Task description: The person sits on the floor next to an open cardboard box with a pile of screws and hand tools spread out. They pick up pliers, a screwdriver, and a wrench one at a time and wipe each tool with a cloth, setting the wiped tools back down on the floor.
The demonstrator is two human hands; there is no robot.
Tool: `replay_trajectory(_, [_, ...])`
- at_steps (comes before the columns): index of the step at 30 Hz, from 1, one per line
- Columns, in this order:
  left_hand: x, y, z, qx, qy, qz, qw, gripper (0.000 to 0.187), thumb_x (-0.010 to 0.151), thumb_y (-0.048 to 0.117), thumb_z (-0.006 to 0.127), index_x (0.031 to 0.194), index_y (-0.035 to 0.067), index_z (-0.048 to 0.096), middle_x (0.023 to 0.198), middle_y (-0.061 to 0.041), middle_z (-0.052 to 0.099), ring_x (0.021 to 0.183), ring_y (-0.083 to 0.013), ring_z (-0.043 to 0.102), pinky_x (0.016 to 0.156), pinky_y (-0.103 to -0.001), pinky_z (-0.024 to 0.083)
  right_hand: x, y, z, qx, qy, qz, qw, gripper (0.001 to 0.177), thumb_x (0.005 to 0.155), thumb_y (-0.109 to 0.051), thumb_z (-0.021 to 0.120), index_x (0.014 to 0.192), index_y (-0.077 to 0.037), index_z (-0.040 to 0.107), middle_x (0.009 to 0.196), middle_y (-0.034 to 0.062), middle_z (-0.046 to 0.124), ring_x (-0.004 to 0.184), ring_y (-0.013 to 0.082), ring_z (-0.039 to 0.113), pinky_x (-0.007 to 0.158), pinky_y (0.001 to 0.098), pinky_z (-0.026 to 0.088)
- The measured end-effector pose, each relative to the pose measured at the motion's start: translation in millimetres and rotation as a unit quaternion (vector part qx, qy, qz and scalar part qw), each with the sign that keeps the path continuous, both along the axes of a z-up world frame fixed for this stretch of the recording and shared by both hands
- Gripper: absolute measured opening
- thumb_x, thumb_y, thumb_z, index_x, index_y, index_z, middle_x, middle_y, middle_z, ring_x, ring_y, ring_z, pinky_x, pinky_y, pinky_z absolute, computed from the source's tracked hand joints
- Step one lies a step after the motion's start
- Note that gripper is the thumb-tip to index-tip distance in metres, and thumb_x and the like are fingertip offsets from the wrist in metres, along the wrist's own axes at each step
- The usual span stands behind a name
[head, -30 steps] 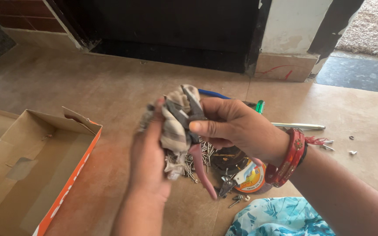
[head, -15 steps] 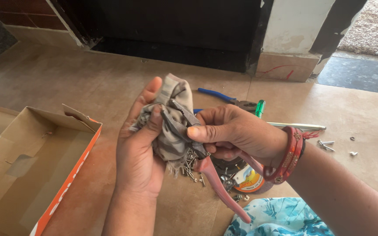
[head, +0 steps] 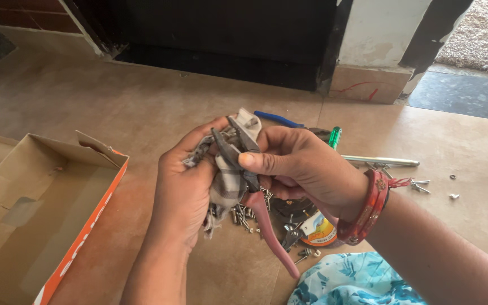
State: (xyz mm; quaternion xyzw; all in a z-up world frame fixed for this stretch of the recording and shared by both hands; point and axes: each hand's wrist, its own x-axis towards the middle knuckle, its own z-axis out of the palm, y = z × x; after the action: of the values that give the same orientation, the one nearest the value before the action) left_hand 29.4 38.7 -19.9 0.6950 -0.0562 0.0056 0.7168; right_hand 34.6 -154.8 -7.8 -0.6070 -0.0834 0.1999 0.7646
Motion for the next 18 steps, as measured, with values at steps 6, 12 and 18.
replay_trajectory(6, [-12.8,-7.6,24.4,0.22,0.044,0.168,0.96,0.022,0.089,0.021,0.072,0.109,0.015,0.079,0.086,-0.003,0.074,0.072,-0.0101,0.065,0.063,-0.027,0.05,3.6,-7.0,14.7,0.091,-0.01,-0.009,0.996,0.018,0.089,-0.014,0.077,0.102,-0.008,0.066,0.08,-0.0024,0.062,0.058,0.0041,0.051,0.051,0.0188,0.041])
replay_trajectory(12, [-19.2,-14.5,39.3,-0.111,-0.092,0.117,0.983,0.025,0.098,0.016,0.068,0.121,0.008,0.07,0.101,-0.005,0.078,0.083,-0.0111,0.073,0.071,-0.027,0.059,9.4,-17.2,3.1,0.036,0.015,-0.035,0.999,0.02,0.091,-0.014,0.07,0.11,-0.007,0.068,0.083,-0.001,0.068,0.055,0.0034,0.05,0.047,0.0178,0.039])
replay_trajectory(18, [-31.1,-40.9,8.0,0.197,-0.27,0.133,0.933,0.06,0.087,0.006,0.075,0.143,0.015,0.056,0.128,-0.006,0.062,0.114,-0.0187,0.069,0.092,-0.031,0.061,14.7,-15.9,-7.3,0.115,0.016,-0.083,0.99,0.019,0.096,-0.015,0.064,0.114,-0.011,0.065,0.085,-0.0028,0.067,0.058,0.0022,0.055,0.048,0.0174,0.041])
